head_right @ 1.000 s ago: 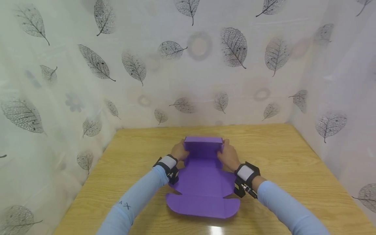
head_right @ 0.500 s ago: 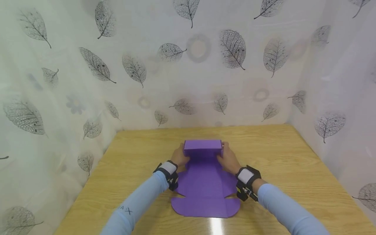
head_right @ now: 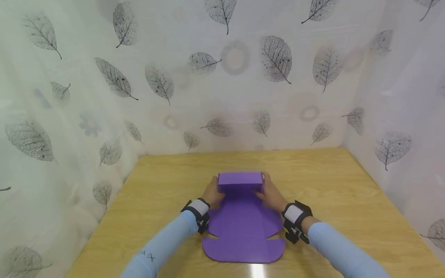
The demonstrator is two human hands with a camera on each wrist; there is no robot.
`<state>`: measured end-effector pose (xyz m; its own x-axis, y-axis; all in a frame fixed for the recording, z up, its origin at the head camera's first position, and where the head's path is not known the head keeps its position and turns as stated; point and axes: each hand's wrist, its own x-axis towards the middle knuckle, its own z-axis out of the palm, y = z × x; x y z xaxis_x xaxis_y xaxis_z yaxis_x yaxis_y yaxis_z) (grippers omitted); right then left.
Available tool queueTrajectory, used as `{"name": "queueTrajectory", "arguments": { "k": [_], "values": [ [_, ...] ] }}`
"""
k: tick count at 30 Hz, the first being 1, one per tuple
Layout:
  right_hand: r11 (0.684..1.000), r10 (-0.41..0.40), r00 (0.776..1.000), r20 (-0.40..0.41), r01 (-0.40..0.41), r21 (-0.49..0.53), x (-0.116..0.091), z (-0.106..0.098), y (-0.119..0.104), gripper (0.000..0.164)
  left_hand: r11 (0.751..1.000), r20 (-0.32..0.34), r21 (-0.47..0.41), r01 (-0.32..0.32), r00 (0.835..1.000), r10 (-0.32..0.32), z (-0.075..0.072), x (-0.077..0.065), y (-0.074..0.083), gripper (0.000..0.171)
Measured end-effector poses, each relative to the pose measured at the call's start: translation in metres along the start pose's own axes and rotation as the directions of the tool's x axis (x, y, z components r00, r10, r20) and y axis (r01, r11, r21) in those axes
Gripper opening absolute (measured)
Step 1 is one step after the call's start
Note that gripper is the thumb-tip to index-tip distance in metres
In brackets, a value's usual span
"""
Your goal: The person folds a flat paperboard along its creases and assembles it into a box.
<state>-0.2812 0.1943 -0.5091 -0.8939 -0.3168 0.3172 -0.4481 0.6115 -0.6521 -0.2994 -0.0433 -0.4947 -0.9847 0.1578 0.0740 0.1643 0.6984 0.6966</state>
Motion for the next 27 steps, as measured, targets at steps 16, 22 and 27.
{"name": "queueTrajectory", "arguments": {
  "k": [16,22,27],
  "values": [
    [0.995,-0.095,0.994,-0.051,0.095,0.008,-0.011,0.007,0.002,0.081,0.994,-0.044,-0.03,-0.103,0.994,0.102,0.012,-0.003,-0.016,0.057],
    [1.0,-0.025,1.0,-0.015,0.025,0.01,-0.013,0.003,-0.008,0.077,0.993,0.018,-0.001,-0.118,0.993,0.118,0.009,0.005,-0.022,0.058],
    [0.997,0.072,0.997,0.03,-0.072,0.013,-0.013,-0.006,-0.016,0.086,0.998,0.11,0.04,-0.057,0.993,0.052,-0.001,0.008,-0.015,0.062]
  ]
}}
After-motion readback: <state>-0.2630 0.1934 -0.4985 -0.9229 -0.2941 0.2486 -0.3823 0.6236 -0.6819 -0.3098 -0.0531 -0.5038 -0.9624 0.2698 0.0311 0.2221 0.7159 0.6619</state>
